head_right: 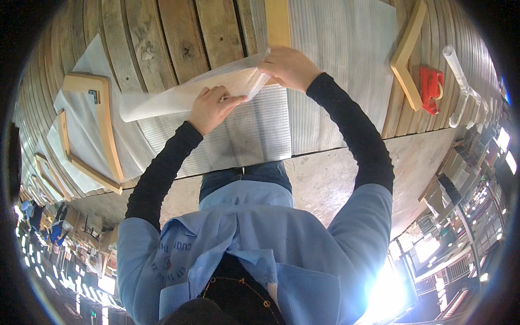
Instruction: The person wraps wooden chair frames in bubble wrap and secures them with tape. They handle each frame individually, folding the protective material around the legs and corners, then sealing the package with adhesive tape.
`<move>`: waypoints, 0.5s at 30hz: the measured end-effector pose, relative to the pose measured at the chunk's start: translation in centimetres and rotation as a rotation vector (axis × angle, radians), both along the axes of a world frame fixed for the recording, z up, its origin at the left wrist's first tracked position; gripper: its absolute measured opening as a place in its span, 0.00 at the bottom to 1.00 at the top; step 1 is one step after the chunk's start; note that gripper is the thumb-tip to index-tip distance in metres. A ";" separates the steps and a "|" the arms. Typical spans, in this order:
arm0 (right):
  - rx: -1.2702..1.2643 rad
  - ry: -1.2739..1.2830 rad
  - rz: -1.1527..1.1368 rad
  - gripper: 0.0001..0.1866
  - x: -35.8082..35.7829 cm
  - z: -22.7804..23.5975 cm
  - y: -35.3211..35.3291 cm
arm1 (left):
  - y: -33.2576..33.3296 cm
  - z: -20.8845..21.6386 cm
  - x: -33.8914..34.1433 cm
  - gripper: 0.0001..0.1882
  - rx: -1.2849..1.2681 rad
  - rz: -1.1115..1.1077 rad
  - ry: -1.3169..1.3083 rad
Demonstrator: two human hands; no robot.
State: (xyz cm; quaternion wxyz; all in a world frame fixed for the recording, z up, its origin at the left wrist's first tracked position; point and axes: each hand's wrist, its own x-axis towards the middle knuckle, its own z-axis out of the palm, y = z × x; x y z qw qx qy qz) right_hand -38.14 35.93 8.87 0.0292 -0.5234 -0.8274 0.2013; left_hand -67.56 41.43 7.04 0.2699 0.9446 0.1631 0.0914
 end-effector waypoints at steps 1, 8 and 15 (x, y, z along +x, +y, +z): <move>-0.112 0.040 -0.032 0.19 0.5 -1.2 -1.5 | -0.5 -0.1 -0.3 0.25 -0.042 0.079 0.043; 0.483 0.010 -0.135 0.12 -2.6 -4.8 -8.6 | -1.0 -2.6 -2.8 0.24 0.029 0.250 0.260; 0.550 0.029 -0.232 0.15 -2.3 -8.6 -8.1 | -11.3 -7.4 -9.4 0.29 0.216 0.078 0.025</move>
